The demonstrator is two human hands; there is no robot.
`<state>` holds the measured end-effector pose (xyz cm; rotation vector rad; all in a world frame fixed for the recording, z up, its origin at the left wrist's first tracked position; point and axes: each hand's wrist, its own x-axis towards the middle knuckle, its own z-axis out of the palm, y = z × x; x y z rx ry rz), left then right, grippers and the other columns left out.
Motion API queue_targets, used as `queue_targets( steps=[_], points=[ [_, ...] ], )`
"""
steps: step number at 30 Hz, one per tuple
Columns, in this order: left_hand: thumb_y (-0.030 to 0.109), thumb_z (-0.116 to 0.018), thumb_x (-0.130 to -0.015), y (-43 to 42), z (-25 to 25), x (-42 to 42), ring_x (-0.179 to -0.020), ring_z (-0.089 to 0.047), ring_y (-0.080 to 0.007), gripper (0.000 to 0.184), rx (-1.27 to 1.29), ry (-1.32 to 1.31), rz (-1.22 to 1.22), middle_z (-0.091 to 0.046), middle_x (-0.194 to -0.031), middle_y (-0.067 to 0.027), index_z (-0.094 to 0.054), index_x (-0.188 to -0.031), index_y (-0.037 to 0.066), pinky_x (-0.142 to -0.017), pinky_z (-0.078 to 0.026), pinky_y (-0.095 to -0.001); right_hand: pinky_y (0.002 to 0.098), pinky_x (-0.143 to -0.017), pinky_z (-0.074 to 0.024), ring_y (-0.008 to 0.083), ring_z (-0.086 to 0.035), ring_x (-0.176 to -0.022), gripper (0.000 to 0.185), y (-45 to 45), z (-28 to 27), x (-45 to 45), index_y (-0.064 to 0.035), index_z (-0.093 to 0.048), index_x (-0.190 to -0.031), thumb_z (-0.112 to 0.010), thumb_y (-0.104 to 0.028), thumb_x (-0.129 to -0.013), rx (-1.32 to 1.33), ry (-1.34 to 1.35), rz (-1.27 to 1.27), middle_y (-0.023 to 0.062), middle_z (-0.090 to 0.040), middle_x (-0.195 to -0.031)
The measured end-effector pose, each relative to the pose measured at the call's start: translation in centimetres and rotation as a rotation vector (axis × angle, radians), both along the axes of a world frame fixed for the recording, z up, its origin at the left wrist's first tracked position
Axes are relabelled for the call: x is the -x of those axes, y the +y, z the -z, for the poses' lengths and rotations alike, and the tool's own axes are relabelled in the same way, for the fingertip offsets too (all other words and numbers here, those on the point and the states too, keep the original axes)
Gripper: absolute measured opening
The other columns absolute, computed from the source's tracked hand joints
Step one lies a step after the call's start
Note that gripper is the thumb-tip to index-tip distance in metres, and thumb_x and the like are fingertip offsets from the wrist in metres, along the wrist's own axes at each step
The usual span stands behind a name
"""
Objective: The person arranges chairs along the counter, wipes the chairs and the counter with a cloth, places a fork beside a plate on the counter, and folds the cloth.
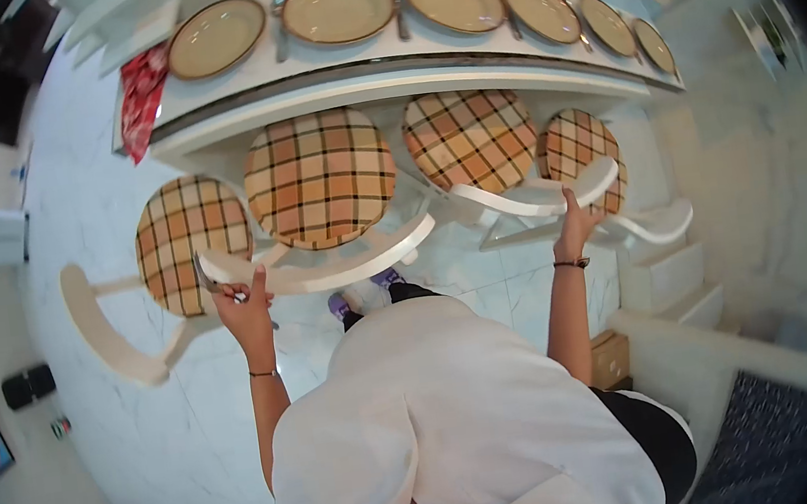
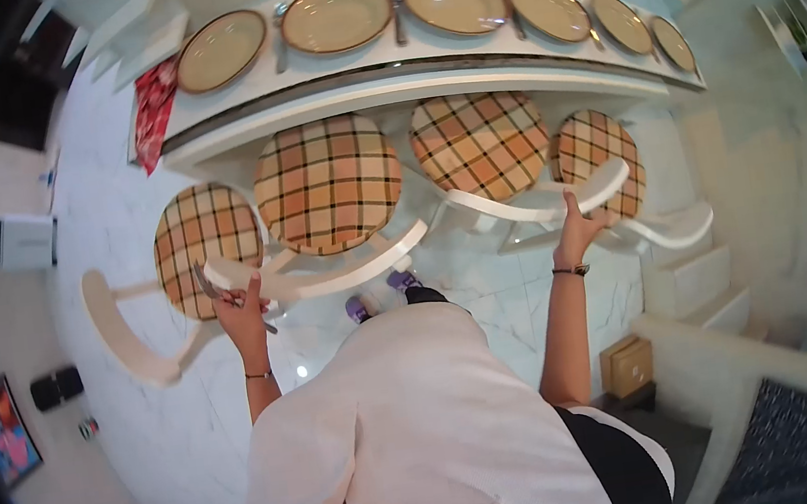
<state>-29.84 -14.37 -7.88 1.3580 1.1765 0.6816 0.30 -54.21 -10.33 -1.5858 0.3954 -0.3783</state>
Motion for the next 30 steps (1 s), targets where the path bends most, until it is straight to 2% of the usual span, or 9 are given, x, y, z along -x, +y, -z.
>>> queue_targets(
  steps=[2,3,4,7,11,14,16,21,30],
  points=[
    [0.015,-0.080,-0.079,0.5,-1.1,-0.6,-0.053,-0.048,-0.0090,0.049,-0.007,0.051,0.073,-0.042,-0.075,-0.0014,-0.032,-0.087,0.009,-0.044,-0.048,-0.0248,0.0529,-0.090,-0.0481,0.0346,-0.057,-0.106,0.068,0.0,1.0,0.0,-0.0044,-0.039,-0.129,-0.076,-0.024,-0.075,-0.345,0.160,-0.056,0.0181,-0.052,-0.121],
    [0.014,-0.080,-0.078,0.7,-0.8,-0.4,-0.054,-0.047,-0.0093,0.048,-0.046,0.054,0.101,-0.042,-0.075,-0.0014,-0.032,-0.087,0.009,-0.043,-0.048,-0.0252,0.0515,-0.081,-0.0548,0.0344,-0.056,-0.109,0.085,-1.4,4.6,-1.8,-0.0136,-0.021,-0.140,-0.076,-0.012,-0.074,-0.384,0.187,-0.139,0.0147,-0.049,-0.126],
    [0.013,-0.079,-0.078,0.8,-0.5,-0.4,-0.054,-0.047,-0.0095,0.048,-0.084,0.053,0.122,-0.042,-0.075,-0.0014,-0.032,-0.087,0.009,-0.042,-0.048,-0.0255,0.0606,-0.074,-0.0554,0.0396,-0.055,-0.109,0.078,1.1,2.1,-1.5,-0.0131,-0.018,-0.140,-0.064,-0.006,-0.077,-0.421,0.241,-0.038,0.0173,-0.045,-0.128],
    [0.008,-0.078,-0.078,0.9,1.1,-0.1,-0.060,-0.043,-0.0098,0.045,-0.146,0.076,0.134,-0.041,-0.075,-0.0011,-0.034,-0.087,0.008,-0.051,-0.044,-0.0241,0.0664,-0.068,-0.0544,0.0447,-0.053,-0.109,0.075,0.2,3.0,-2.7,-0.0138,-0.018,-0.140,-0.054,-0.002,-0.075,-0.385,0.198,0.008,0.0192,-0.041,-0.130],
    [0.004,-0.076,-0.077,0.7,2.3,0.0,-0.067,-0.040,-0.0106,0.041,-0.181,0.056,0.087,-0.040,-0.077,-0.0014,-0.036,-0.086,0.007,-0.062,-0.040,-0.0236,0.0726,-0.076,-0.0472,0.0443,-0.055,-0.099,0.054,-1.9,4.2,-4.6,-0.0121,-0.035,-0.117,-0.055,-0.012,-0.068,-0.375,0.286,0.041,0.0175,-0.047,-0.109],
    [0.002,-0.075,-0.076,0.7,1.9,-0.2,-0.068,-0.041,-0.0108,0.040,-0.253,0.089,0.102,-0.040,-0.078,-0.0018,-0.037,-0.086,0.006,-0.063,-0.040,-0.0239,0.0720,-0.077,-0.0468,0.0436,-0.055,-0.100,0.057,-1.0,2.6,-3.3,-0.0162,-0.034,-0.120,-0.055,-0.014,-0.067,-0.413,0.274,0.005,0.0175,-0.047,-0.110],
    [0.002,-0.075,-0.076,0.8,1.9,-0.1,-0.067,-0.040,-0.0110,0.040,-0.215,0.085,0.089,-0.040,-0.078,-0.0020,-0.037,-0.087,0.006,-0.062,-0.040,-0.0241,0.0668,-0.073,-0.0510,0.0428,-0.049,-0.110,0.080,-0.4,2.5,-2.3,-0.0220,-0.020,-0.137,-0.054,-0.009,-0.065,-0.442,0.282,-0.065,0.0159,-0.040,-0.125],
    [0.003,-0.075,-0.075,1.1,1.4,0.0,-0.065,-0.040,-0.0115,0.040,-0.238,0.099,0.116,-0.041,-0.078,-0.0025,-0.036,-0.086,0.005,-0.061,-0.040,-0.0246,0.0600,-0.070,-0.0548,0.0385,-0.052,-0.106,0.075,-0.2,2.7,0.5,-0.0151,-0.028,-0.135,-0.053,-0.004,-0.064,-0.448,0.151,0.054,0.0154,-0.044,-0.119],
    [0.003,-0.076,-0.076,1.2,2.3,0.2,-0.062,-0.038,-0.0106,0.042,-0.236,0.013,0.115,-0.040,-0.074,-0.0015,-0.035,-0.083,0.006,-0.058,-0.036,-0.0237,0.0617,-0.078,-0.0527,0.0386,-0.052,-0.107,0.074,-2.9,2.7,1.8,-0.0126,-0.030,-0.135,-0.051,-0.004,-0.065,-0.447,0.210,0.103,0.0159,-0.043,-0.124]
  ],
)
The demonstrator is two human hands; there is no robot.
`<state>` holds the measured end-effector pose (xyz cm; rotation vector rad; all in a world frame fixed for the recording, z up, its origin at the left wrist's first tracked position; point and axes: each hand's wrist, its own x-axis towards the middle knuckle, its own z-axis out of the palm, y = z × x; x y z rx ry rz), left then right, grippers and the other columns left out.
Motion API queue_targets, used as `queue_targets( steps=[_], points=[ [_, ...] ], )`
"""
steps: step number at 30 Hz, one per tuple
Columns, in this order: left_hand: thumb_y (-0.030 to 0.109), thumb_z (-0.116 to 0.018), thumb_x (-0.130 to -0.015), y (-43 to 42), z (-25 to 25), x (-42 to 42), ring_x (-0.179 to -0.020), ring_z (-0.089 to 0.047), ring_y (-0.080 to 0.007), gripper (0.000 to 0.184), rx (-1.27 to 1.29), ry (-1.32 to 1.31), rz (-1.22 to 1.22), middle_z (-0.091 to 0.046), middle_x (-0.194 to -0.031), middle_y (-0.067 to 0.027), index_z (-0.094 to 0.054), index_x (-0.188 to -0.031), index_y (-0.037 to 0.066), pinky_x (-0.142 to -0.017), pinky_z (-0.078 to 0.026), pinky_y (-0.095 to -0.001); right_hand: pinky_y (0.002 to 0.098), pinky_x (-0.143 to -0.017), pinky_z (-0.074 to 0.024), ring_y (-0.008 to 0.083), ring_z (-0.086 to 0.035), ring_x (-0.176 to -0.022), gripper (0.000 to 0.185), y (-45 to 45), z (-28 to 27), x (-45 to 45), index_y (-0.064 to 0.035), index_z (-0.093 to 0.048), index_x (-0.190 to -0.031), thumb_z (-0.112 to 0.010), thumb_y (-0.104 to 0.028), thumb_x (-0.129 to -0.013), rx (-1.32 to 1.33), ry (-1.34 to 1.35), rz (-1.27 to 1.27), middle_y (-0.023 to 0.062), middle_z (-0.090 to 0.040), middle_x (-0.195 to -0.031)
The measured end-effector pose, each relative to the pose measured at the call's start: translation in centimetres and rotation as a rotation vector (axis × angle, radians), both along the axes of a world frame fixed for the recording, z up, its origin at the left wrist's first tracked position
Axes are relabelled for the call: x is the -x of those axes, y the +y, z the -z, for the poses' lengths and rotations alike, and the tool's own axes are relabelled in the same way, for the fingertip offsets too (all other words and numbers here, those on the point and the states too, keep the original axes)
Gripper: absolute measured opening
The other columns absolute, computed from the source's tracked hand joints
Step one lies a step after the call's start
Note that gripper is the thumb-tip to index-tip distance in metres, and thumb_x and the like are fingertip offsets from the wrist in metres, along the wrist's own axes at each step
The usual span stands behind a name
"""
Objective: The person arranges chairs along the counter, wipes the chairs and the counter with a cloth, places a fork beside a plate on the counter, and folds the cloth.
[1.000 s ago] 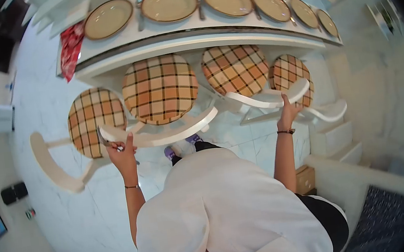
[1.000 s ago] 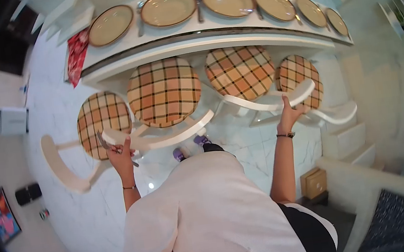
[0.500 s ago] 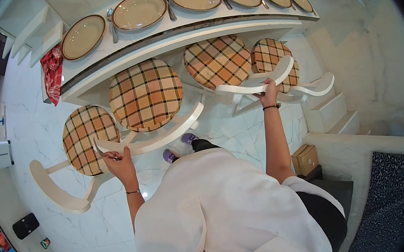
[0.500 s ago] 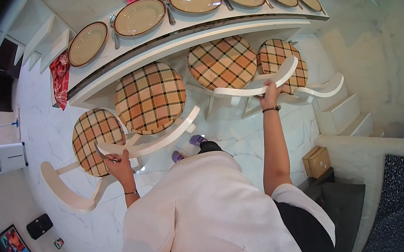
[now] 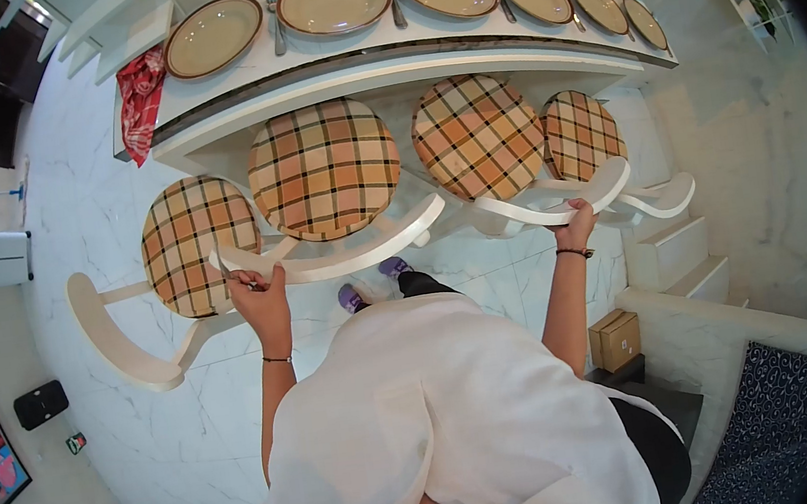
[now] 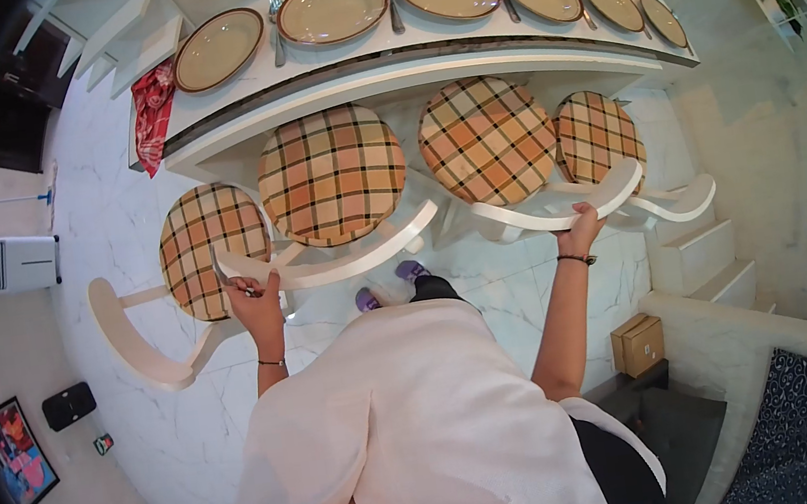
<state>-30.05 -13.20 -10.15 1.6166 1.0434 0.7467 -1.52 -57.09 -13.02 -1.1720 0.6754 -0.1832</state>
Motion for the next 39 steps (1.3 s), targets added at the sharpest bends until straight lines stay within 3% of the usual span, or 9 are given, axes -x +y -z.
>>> queue_targets(
  steps=[3,5,7,11,14,16,17,25,39],
  points=[
    [0.008,-0.079,-0.076,-0.1,-0.2,0.2,-0.061,-0.039,-0.0107,0.045,-0.024,-0.009,-0.007,-0.039,-0.073,-0.0013,-0.035,-0.084,0.005,-0.056,-0.040,-0.0251,0.0625,-0.091,-0.0450,0.0416,-0.044,-0.121,0.080,2.8,-3.4,0.9,-0.0134,-0.024,-0.144,-0.061,-0.009,-0.073,0.170,-0.030,0.129,0.0192,-0.036,-0.139],
    [0.011,-0.082,-0.075,-0.4,-1.1,0.0,-0.062,-0.041,-0.0103,0.047,0.019,0.072,-0.017,-0.039,-0.075,-0.0012,-0.037,-0.085,0.004,-0.053,-0.045,-0.0262,0.0583,-0.106,-0.0323,0.0401,-0.037,-0.130,0.082,3.9,-4.5,0.9,-0.0120,-0.028,-0.146,-0.069,-0.014,-0.075,1.200,-0.357,0.102,0.0200,-0.033,-0.144],
    [0.013,-0.082,-0.075,-0.5,-1.4,-0.1,-0.063,-0.043,-0.0107,0.047,0.004,0.032,-0.004,-0.039,-0.077,-0.0013,-0.038,-0.088,0.003,-0.051,-0.048,-0.0260,0.0519,-0.113,-0.0215,0.0353,-0.033,-0.134,0.081,10.1,-10.6,3.7,-0.0102,-0.036,-0.144,-0.075,-0.019,-0.073,1.303,-0.692,-0.299,0.0195,-0.034,-0.146],
    [0.011,-0.079,-0.075,-0.7,-0.9,-0.7,-0.062,-0.041,-0.0122,0.044,0.013,0.025,-0.003,-0.038,-0.075,-0.0020,-0.038,-0.088,0.003,-0.055,-0.043,-0.0277,0.0444,-0.113,-0.0247,0.0326,-0.034,-0.137,0.077,20.2,-13.6,8.7,-0.0120,-0.047,-0.137,-0.080,-0.033,-0.070,1.400,-0.928,-1.457,0.0136,-0.037,-0.148],
    [0.008,-0.074,-0.073,-0.6,-0.6,-0.7,-0.061,-0.039,-0.0133,0.039,-0.014,0.028,-0.017,-0.037,-0.073,-0.0027,-0.037,-0.087,0.004,-0.059,-0.038,-0.0288,0.0493,-0.101,-0.0377,0.0304,-0.055,-0.117,0.054,22.7,-7.3,9.4,-0.0181,-0.063,-0.122,-0.076,-0.031,-0.071,1.695,-1.168,-1.388,0.0125,-0.060,-0.121],
    [0.008,-0.073,-0.073,-0.6,-0.4,-0.5,-0.061,-0.039,-0.0139,0.039,-0.125,0.017,-0.019,-0.038,-0.072,-0.0029,-0.037,-0.086,0.003,-0.059,-0.039,-0.0287,0.0418,-0.077,-0.0500,0.0263,-0.067,-0.083,0.032,23.4,-6.7,8.8,-0.0215,-0.073,-0.101,-0.076,-0.026,-0.069,1.729,-0.755,-1.833,0.0076,-0.070,-0.087],
    [0.008,-0.072,-0.072,-0.6,-0.1,-0.5,-0.062,-0.040,-0.0158,0.037,-0.043,-0.028,-0.036,-0.038,-0.073,-0.0038,-0.037,-0.084,0.003,-0.060,-0.040,-0.0291,0.0382,-0.058,-0.0494,0.0243,-0.065,-0.062,0.018,22.8,-5.8,8.6,-0.0225,-0.075,-0.086,-0.075,-0.023,-0.068,1.609,-1.078,-1.622,0.0038,-0.066,-0.065],
    [0.008,-0.069,-0.068,-0.9,-1.0,1.9,-0.065,-0.047,-0.0298,0.035,-0.168,0.040,0.022,-0.042,-0.073,-0.0087,-0.038,-0.083,0.002,-0.066,-0.043,-0.0376,0.0378,-0.062,-0.0509,0.0266,-0.067,-0.070,0.023,22.2,-6.2,12.1,-0.0197,-0.076,-0.093,-0.071,-0.017,-0.070,1.704,-0.937,-1.647,0.0075,-0.069,-0.075],
    [0.010,-0.068,-0.070,-0.1,-0.2,2.5,-0.065,-0.050,-0.0299,0.035,-0.203,0.066,0.044,-0.046,-0.074,-0.0096,-0.038,-0.086,0.003,-0.064,-0.044,-0.0377,0.0364,-0.060,-0.0500,0.0262,-0.065,-0.067,0.025,22.8,-6.4,12.6,-0.0203,-0.076,-0.094,-0.075,-0.018,-0.068,1.685,-0.979,-1.634,0.0073,-0.068,-0.074]
  ],
)
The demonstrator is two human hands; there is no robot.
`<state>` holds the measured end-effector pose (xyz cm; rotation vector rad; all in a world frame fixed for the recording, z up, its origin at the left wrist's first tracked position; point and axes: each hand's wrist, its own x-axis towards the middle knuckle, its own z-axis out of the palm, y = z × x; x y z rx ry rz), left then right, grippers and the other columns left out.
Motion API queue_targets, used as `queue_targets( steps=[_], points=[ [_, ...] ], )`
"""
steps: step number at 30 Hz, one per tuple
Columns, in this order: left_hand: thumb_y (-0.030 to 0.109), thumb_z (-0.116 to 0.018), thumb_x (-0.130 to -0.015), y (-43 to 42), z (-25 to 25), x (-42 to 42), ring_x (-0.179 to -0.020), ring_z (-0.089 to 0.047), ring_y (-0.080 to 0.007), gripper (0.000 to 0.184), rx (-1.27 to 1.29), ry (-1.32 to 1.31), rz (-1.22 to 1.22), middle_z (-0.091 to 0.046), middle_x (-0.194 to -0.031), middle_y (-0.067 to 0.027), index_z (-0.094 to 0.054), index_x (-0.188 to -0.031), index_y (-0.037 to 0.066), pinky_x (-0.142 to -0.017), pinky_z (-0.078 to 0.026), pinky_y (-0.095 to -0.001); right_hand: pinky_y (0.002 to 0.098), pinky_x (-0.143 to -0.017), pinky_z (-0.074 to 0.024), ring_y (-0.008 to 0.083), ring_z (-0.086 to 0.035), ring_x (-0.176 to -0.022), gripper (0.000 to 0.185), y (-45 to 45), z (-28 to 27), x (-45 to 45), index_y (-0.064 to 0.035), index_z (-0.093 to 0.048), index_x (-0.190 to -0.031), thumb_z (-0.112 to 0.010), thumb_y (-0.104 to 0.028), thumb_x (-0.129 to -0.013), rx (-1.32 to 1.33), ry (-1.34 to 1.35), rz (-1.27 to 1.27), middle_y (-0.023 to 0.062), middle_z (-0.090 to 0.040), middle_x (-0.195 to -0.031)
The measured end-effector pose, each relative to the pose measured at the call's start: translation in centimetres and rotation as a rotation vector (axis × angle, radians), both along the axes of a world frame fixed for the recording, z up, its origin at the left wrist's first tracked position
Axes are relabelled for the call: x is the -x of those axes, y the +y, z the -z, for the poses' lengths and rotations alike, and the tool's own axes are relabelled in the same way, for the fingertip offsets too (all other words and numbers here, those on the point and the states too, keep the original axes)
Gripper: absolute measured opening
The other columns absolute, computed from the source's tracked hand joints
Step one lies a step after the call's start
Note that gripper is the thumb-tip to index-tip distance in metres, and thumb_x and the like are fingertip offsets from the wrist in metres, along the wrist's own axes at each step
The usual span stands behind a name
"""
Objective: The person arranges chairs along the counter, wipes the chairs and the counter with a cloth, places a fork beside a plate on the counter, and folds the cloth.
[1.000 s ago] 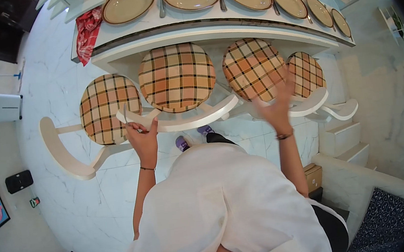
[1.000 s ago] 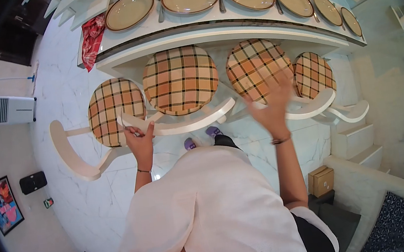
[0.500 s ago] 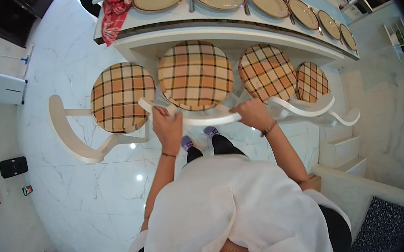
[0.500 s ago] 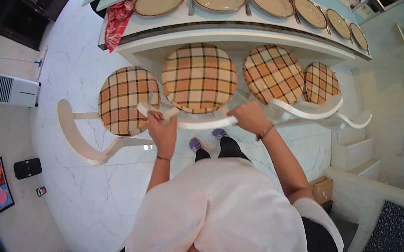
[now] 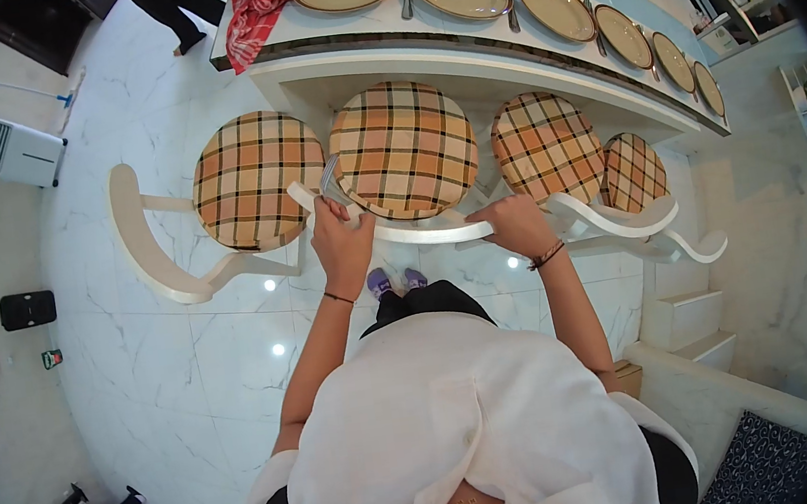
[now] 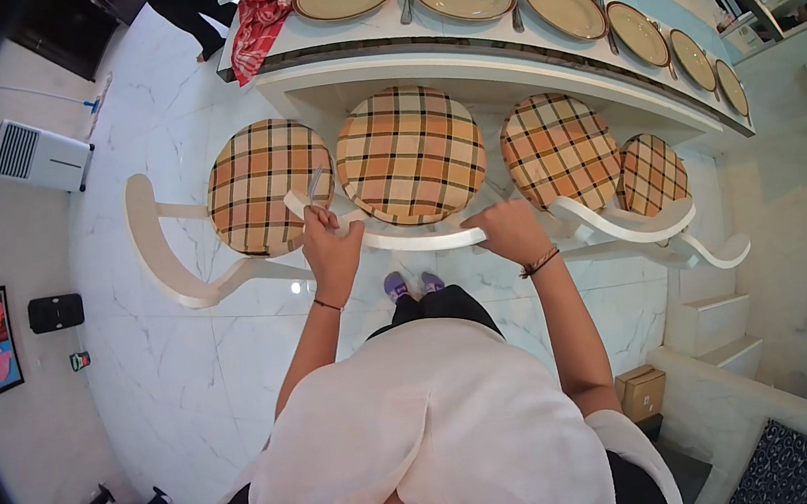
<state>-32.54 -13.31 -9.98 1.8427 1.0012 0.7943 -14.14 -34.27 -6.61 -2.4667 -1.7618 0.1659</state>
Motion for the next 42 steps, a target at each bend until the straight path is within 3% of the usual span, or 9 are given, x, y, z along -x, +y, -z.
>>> queue_targets(
  steps=[7,13,17,20,27,29,33,35,42],
  points=[
    [0.014,-0.071,-0.086,-1.6,1.6,3.3,-0.058,-0.032,-0.0092,0.036,0.205,-0.303,0.022,-0.034,-0.067,0.0005,-0.036,-0.084,0.004,-0.053,-0.033,-0.0242,0.0407,-0.091,-0.0444,0.0240,-0.062,-0.097,0.029,-0.7,-0.3,2.2,-0.0146,-0.072,-0.100,-0.076,-0.024,-0.072,-0.028,-0.003,0.065,0.0028,-0.070,-0.094],
    [0.038,-0.031,-0.105,-7.4,-4.3,3.7,-0.073,-0.046,-0.0170,0.038,0.747,-0.819,0.238,-0.041,-0.075,-0.0043,-0.037,-0.083,0.008,-0.069,-0.044,-0.0321,0.0427,-0.101,-0.0391,0.0363,-0.051,-0.113,0.055,1.9,-4.4,9.2,-0.0016,-0.051,-0.122,-0.074,-0.026,-0.078,-0.420,0.700,-0.093,0.0175,-0.053,-0.125],
    [0.026,-0.047,-0.096,-7.1,-7.6,3.0,-0.107,-0.050,-0.0302,0.027,-0.348,-0.178,0.544,-0.060,-0.108,-0.0099,-0.060,-0.086,0.003,-0.096,-0.038,-0.0418,0.0427,-0.095,-0.0424,0.0399,-0.050,-0.112,0.047,2.0,0.2,11.4,0.0011,-0.048,-0.124,-0.066,-0.020,-0.086,-0.306,0.904,-0.159,0.0222,-0.050,-0.124],
    [0.013,-0.063,-0.078,-4.6,-9.2,4.2,-0.117,-0.048,-0.0319,0.026,-0.548,0.011,0.639,-0.059,-0.119,-0.0067,-0.063,-0.102,0.003,-0.100,-0.036,-0.0423,0.0377,-0.076,-0.0484,0.0333,-0.061,-0.086,0.020,3.3,-2.4,11.6,0.0018,-0.057,-0.106,-0.056,-0.012,-0.091,-0.299,1.134,-0.060,0.0182,-0.062,-0.093],
    [0.024,-0.069,-0.085,12.9,-4.7,14.7,-0.134,-0.032,-0.0413,0.058,-0.680,0.364,-0.302,-0.036,-0.144,-0.0246,-0.047,-0.134,0.002,-0.111,-0.027,-0.0475,0.0259,-0.056,-0.0384,0.0086,-0.046,-0.062,0.041,3.7,-1.1,8.8,-0.0021,-0.055,-0.077,-0.043,-0.032,-0.103,-0.718,0.933,0.298,0.0010,-0.050,-0.065],
    [0.035,-0.079,-0.076,18.2,-1.6,18.4,-0.136,-0.026,-0.0467,0.085,-0.371,0.515,-0.631,-0.033,-0.143,-0.0304,-0.036,-0.140,-0.001,-0.109,-0.030,-0.0515,0.0208,-0.055,-0.0334,0.0048,-0.040,-0.059,0.041,4.0,0.0,7.8,-0.0069,-0.054,-0.077,-0.043,-0.037,-0.103,-0.808,0.976,0.578,-0.0030,-0.048,-0.066],
    [0.017,-0.076,-0.074,30.3,11.6,25.7,-0.120,-0.046,-0.0390,0.086,0.136,0.028,-0.251,-0.043,-0.135,-0.0225,-0.028,-0.145,0.008,-0.101,-0.042,-0.0490,0.0228,-0.054,-0.0350,0.0061,-0.040,-0.057,0.041,6.4,2.7,6.5,-0.0063,-0.055,-0.081,-0.040,-0.037,-0.104,-1.062,0.900,0.742,-0.0034,-0.043,-0.063],
    [0.004,-0.066,-0.072,28.3,5.3,24.1,-0.109,-0.054,-0.0320,0.083,0.553,-0.159,-0.251,-0.048,-0.127,-0.0177,-0.027,-0.145,0.007,-0.089,-0.051,-0.0408,0.0223,-0.054,-0.0363,0.0059,-0.040,-0.056,0.040,8.2,3.3,7.2,-0.0059,-0.053,-0.082,-0.041,-0.037,-0.104,-1.167,0.935,0.771,-0.0031,-0.042,-0.061],
    [0.005,-0.062,-0.068,29.9,5.1,24.6,-0.102,-0.058,-0.0311,0.086,0.429,0.038,-0.172,-0.051,-0.119,-0.0202,-0.021,-0.144,0.007,-0.074,-0.055,-0.0401,0.0255,-0.053,-0.0373,0.0078,-0.039,-0.054,0.040,12.3,3.2,8.3,-0.0053,-0.054,-0.081,-0.041,-0.036,-0.103,-0.985,0.532,1.013,-0.0043,-0.041,-0.058]
  ],
)
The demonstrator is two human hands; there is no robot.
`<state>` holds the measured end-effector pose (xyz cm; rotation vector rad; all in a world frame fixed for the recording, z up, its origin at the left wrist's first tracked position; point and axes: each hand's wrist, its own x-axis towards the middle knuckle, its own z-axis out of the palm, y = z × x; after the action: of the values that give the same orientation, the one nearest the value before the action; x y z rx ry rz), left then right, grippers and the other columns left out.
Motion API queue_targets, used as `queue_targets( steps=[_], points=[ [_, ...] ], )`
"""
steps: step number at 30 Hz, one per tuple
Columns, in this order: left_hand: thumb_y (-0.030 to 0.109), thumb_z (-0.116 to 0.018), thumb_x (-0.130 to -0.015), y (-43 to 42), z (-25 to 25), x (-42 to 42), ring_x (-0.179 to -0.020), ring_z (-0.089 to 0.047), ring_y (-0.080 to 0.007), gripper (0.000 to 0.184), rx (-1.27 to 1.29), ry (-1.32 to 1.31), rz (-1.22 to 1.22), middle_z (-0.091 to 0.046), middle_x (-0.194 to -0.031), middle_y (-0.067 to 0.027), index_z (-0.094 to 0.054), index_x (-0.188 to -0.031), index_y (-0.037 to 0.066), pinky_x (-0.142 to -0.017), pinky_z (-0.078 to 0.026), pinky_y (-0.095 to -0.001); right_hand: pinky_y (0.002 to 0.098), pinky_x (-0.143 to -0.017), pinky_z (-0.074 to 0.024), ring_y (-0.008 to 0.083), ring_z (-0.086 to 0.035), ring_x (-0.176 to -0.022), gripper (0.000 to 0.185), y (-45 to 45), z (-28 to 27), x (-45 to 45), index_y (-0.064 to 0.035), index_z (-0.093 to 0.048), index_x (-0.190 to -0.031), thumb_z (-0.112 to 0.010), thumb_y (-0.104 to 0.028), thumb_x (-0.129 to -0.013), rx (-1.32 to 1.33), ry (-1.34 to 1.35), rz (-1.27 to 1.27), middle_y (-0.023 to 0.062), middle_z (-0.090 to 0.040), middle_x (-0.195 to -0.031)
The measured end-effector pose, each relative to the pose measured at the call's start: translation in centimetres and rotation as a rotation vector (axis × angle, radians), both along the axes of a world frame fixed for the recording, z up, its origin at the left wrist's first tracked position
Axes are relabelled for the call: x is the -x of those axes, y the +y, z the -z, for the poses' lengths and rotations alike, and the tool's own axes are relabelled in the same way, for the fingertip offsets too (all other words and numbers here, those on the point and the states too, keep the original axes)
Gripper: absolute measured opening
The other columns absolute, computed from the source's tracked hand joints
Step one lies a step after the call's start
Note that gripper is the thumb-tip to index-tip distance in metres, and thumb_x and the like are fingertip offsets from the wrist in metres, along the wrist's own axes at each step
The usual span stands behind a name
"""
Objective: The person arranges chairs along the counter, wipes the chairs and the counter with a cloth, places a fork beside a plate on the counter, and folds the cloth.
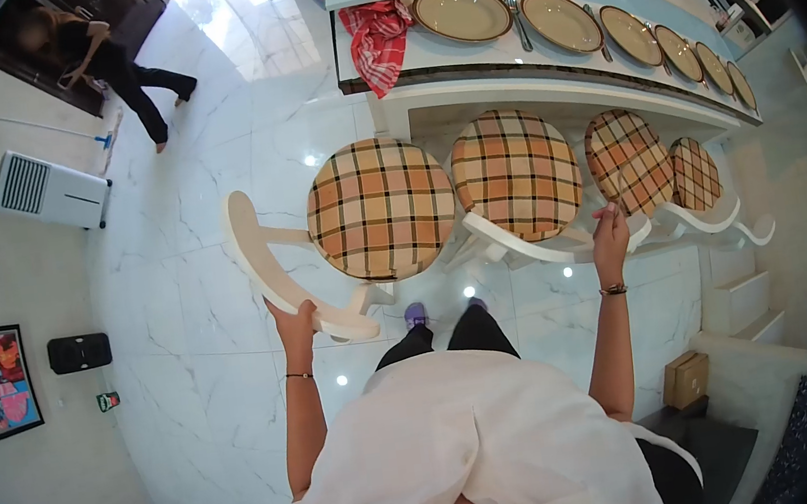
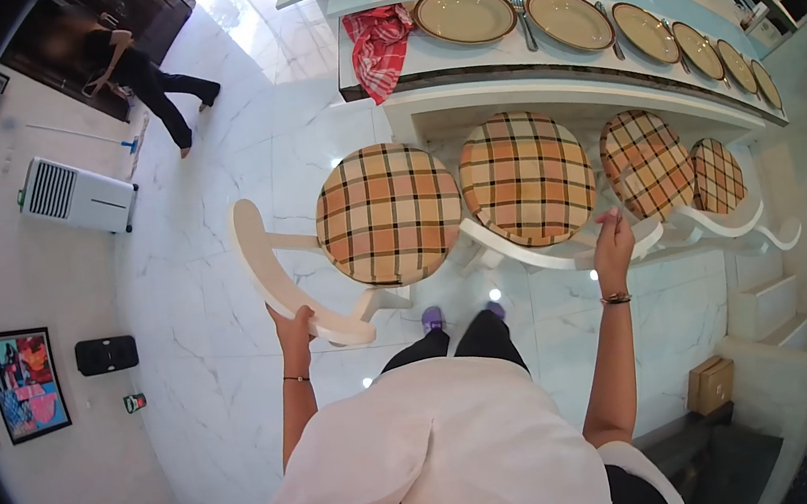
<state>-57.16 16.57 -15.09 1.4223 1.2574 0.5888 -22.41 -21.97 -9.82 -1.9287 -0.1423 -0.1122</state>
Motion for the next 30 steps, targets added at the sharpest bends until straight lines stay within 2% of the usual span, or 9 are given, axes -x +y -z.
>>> queue_targets(
  steps=[3,5,7,10,11,15,19,23,30],
  points=[
    [0.010,-0.071,-0.073,-0.7,-3.4,0.2,-0.126,-0.045,-0.0361,0.094,-0.065,0.110,0.168,-0.039,-0.138,-0.0268,-0.015,-0.146,-0.004,-0.103,-0.041,-0.0413,0.0269,-0.055,-0.0376,0.0095,-0.043,-0.059,0.038,4.8,-0.9,2.9,-0.0023,-0.059,-0.083,-0.043,-0.031,-0.103,0.024,-0.079,-0.106,-0.0005,-0.051,-0.067],
    [0.023,-0.080,-0.073,-2.1,-6.4,-1.6,-0.143,-0.022,-0.0354,0.110,-0.821,0.486,0.126,-0.019,-0.152,-0.0284,-0.005,-0.149,-0.004,-0.116,-0.021,-0.0423,0.0271,-0.063,-0.0427,0.0102,-0.051,-0.070,0.025,10.2,-2.5,6.6,-0.0016,-0.059,-0.087,-0.045,-0.018,-0.100,-0.047,0.057,-0.401,0.0031,-0.058,-0.079],
    [0.034,-0.082,-0.073,-3.0,-9.7,-4.2,-0.147,-0.004,-0.0322,0.119,-0.556,0.028,0.293,-0.003,-0.157,-0.0254,0.001,-0.151,-0.002,-0.118,-0.010,-0.0417,0.0324,-0.061,-0.0446,0.0143,-0.054,-0.069,0.018,16.0,-3.2,10.3,-0.0029,-0.058,-0.095,-0.046,-0.016,-0.098,-0.046,-0.101,-0.799,0.0031,-0.057,-0.076],
    [0.034,-0.052,-0.099,-5.6,-11.3,-8.5,-0.140,-0.031,-0.0319,0.071,0.152,-0.718,0.333,-0.033,-0.150,-0.0210,-0.013,-0.152,0.007,-0.115,-0.025,-0.0393,0.0392,-0.070,-0.0482,0.0352,-0.060,-0.078,0.019,22.0,-6.8,14.3,0.0032,-0.054,-0.099,-0.047,-0.014,-0.096,0.250,0.084,-1.269,0.0213,-0.061,-0.086],
    [0.028,-0.040,-0.104,-6.3,-12.2,-9.8,-0.109,-0.062,-0.0228,0.042,0.300,-0.824,0.091,-0.065,-0.116,-0.0166,-0.035,-0.139,0.005,-0.097,-0.042,-0.0290,0.0422,-0.072,-0.0481,0.0389,-0.060,-0.077,0.021,23.1,-6.7,14.5,0.0043,-0.054,-0.100,-0.048,-0.014,-0.095,0.307,0.121,-1.408,0.0240,-0.061,-0.084],
    [0.035,-0.036,-0.105,-4.2,-10.6,-8.5,-0.046,-0.045,-0.0156,0.029,0.329,-0.786,-0.133,-0.042,-0.052,-0.0029,-0.043,-0.112,0.008,-0.055,-0.048,-0.0332,0.0424,-0.089,-0.0464,0.0352,-0.059,-0.098,0.030,27.3,-10.1,5.8,-0.0005,-0.058,-0.107,-0.055,-0.028,-0.096,0.496,-0.173,-1.885,0.0191,-0.062,-0.100],
    [0.037,-0.036,-0.104,-2.1,-10.7,-5.9,-0.038,-0.038,-0.0169,0.029,0.297,-0.616,-0.279,-0.038,-0.050,-0.0027,-0.044,-0.111,0.010,-0.042,-0.043,-0.0345,0.0409,-0.105,-0.0365,0.0368,-0.046,-0.123,0.067,38.2,-8.2,-10.8,-0.0017,-0.049,-0.132,-0.060,-0.052,-0.088,0.419,-0.183,-1.073,0.0259,-0.047,-0.133],
    [0.042,-0.036,-0.103,-1.2,-10.5,-5.4,-0.036,-0.040,-0.0172,0.035,0.227,-0.542,-0.429,-0.039,-0.048,-0.0027,-0.045,-0.109,0.008,-0.041,-0.043,-0.0344,0.0510,-0.107,-0.0302,0.0461,-0.038,-0.125,0.082,47.7,1.4,-20.6,-0.0099,-0.052,-0.133,-0.061,-0.067,-0.076,0.618,-0.823,-0.378,0.0312,-0.040,-0.136],
    [0.039,-0.033,-0.105,-1.6,-10.0,-7.2,-0.033,-0.041,-0.0170,0.032,0.277,-0.536,-0.421,-0.041,-0.046,-0.0028,-0.045,-0.109,0.009,-0.040,-0.044,-0.0337,0.0414,-0.103,-0.0408,0.0387,-0.046,-0.122,0.037,45.7,2.1,-14.8,-0.0080,-0.065,-0.115,-0.053,-0.013,-0.080,0.419,-0.854,-0.752,0.0198,-0.053,-0.124]
  ],
)
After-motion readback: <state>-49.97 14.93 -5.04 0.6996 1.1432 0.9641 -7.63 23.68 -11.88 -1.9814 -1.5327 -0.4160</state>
